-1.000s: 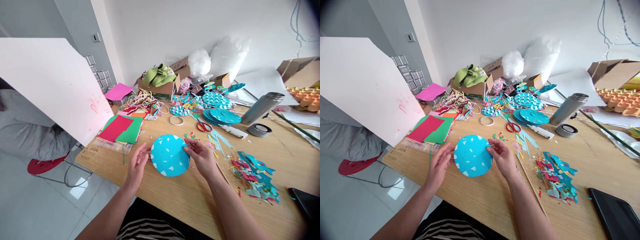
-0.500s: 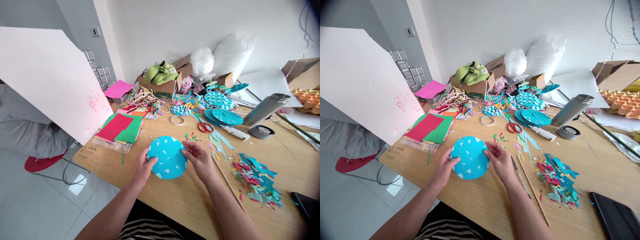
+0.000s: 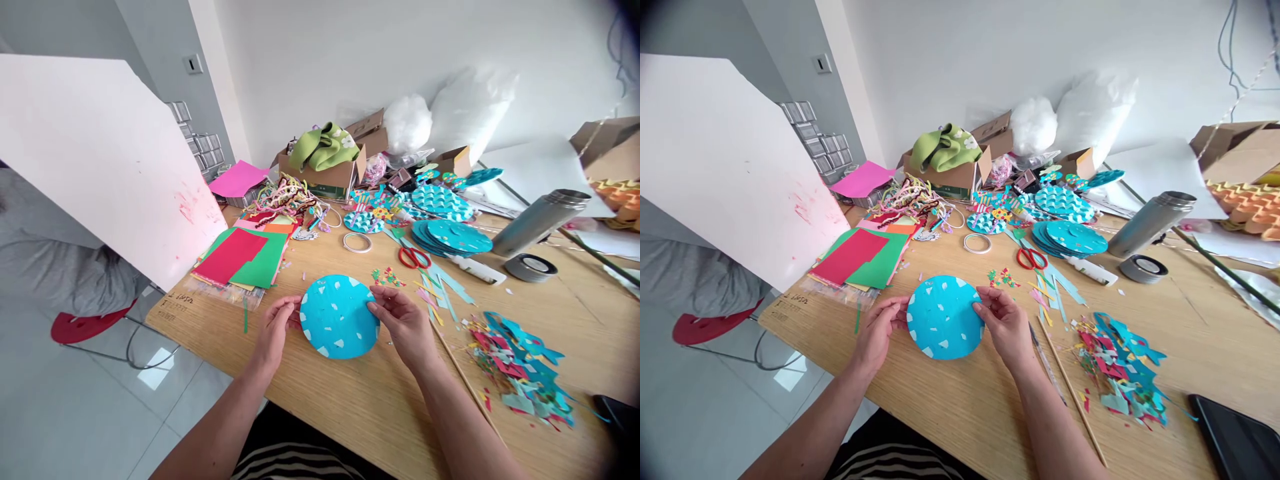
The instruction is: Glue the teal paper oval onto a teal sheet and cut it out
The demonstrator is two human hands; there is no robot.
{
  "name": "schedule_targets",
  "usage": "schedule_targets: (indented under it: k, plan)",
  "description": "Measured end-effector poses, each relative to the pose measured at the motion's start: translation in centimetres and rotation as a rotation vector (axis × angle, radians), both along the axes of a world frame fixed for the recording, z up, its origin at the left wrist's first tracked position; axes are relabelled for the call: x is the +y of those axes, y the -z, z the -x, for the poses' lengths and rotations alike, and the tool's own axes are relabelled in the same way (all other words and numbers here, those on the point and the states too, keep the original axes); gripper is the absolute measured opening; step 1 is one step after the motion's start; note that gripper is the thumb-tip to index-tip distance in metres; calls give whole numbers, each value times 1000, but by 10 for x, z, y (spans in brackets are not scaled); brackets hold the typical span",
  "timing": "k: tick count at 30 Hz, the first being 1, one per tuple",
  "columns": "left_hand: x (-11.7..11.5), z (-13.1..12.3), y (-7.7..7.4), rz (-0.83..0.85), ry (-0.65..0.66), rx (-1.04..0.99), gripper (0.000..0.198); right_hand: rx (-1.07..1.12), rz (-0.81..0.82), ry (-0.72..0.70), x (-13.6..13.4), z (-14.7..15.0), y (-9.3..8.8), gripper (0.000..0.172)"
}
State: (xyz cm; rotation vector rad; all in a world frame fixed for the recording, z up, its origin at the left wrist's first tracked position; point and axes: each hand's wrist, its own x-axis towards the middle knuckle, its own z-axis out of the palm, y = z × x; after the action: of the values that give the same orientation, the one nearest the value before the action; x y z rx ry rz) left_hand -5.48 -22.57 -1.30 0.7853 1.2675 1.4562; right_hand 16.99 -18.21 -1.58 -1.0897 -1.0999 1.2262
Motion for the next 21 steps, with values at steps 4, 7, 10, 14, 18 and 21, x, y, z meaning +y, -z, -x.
schedule_targets:
  k: [4, 7, 10, 14, 18, 21]
  plan:
    - [-1, 2, -5, -46, 32, 113, 21, -23, 5, 5, 1, 0, 2, 39]
    - [0, 4, -8, -59, 85, 185, 19, -47, 6, 6, 1, -2, 5, 39]
    - [2, 6, -7, -55, 115, 204, 19, -67, -10, 0, 2, -4, 12, 38]
    - [4, 7, -5, -54, 127, 231, 17, -94, -32, -5, 3, -5, 17, 38]
    - [4, 7, -4, -41, 137, 259, 16, -118, -29, -1, 3, -5, 15, 40]
    - [5, 6, -4, -51, 144, 271, 17, -107, -16, 15, 4, -5, 12, 40]
